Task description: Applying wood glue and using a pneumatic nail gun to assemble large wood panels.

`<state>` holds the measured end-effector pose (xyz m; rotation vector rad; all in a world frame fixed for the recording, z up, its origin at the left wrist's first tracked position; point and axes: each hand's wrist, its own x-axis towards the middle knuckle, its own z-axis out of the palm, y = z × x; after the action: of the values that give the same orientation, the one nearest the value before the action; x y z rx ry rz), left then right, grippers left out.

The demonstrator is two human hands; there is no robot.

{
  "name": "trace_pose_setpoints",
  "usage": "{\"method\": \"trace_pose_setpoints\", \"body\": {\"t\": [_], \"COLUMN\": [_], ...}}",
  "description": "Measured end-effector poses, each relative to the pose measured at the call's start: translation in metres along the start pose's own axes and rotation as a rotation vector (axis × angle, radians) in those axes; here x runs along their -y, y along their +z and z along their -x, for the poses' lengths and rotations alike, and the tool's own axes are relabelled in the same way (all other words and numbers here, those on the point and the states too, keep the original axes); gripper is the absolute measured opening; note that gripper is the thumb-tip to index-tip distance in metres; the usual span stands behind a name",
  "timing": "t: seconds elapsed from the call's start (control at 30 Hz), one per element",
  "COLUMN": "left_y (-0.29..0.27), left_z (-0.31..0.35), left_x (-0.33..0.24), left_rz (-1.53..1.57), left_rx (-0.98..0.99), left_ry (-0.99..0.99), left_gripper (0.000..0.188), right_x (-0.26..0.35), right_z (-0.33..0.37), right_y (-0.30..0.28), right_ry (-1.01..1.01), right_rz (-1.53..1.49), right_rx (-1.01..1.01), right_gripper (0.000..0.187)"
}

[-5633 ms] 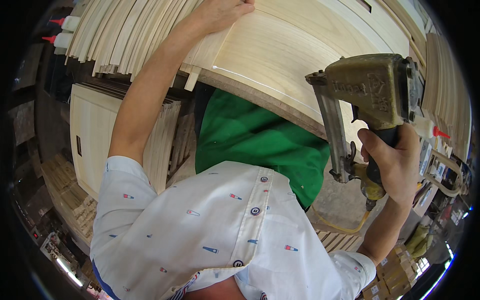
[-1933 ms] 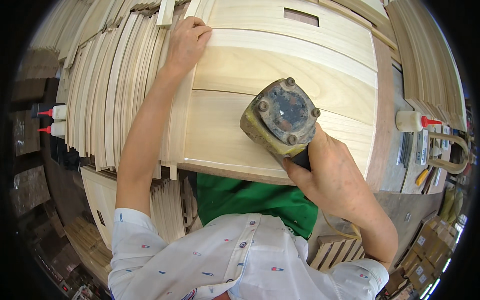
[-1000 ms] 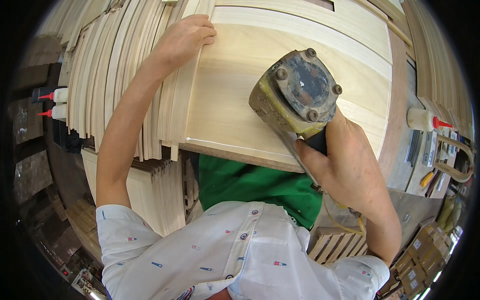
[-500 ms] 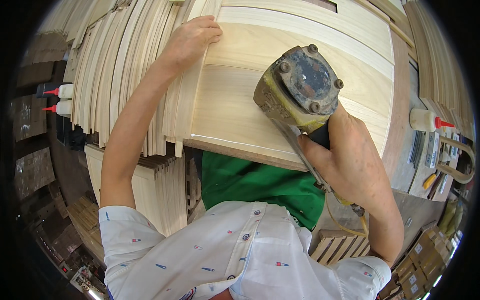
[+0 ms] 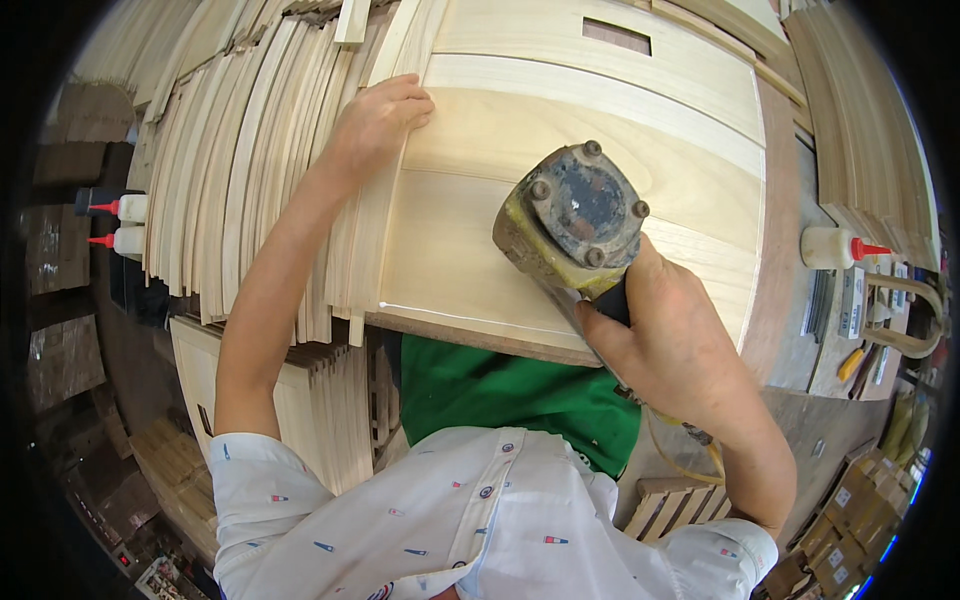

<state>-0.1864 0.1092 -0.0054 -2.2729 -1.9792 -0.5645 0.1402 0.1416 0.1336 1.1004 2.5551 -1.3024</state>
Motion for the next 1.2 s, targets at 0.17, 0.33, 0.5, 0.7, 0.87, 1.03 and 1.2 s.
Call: {"method": "trace_pose_setpoints", "body": {"t": [0.17,0.33,0.5,0.7,0.87,1.03,1.2], "left_y": [0.000,0.001,-0.001,-0.008,-0.012,-0.014,-0.013], "left_z": [0.003,0.009,0.018,0.018,0.014,0.010,0.013], "left_x": [-0.011,-0.011,-0.003,-0.005,-0.010,-0.018,-0.015], "left_rz": [0.076,0.100,0.157,0.092,0.053,0.047,0.123], "left_rx": [-0.063,-0.067,-0.145,-0.050,0.034,-0.009,-0.043], "left_ry": [-0.099,-0.117,-0.222,-0.165,-0.186,-0.198,-0.237], "left_gripper": [0.018,0.024,0.030,0.027,0.021,0.020,0.027], "right_x": [-0.001,-0.004,0.000,-0.001,-0.004,-0.027,-0.025], "right_z": [0.001,-0.001,-0.004,-0.002,-0.002,-0.004,-0.006], "right_y": [-0.002,-0.001,-0.002,-0.003,-0.003,-0.011,-0.015], "right_ry": [0.017,-0.001,0.001,0.039,0.108,-0.064,0.038], "right_rz": [-0.009,-0.008,0.022,0.033,-0.036,-0.003,-0.068], "right_rx": [0.015,0.017,0.010,0.020,-0.004,0.133,0.092], "right_gripper": [0.037,0.036,0.037,0.035,0.028,0.042,0.029]}}
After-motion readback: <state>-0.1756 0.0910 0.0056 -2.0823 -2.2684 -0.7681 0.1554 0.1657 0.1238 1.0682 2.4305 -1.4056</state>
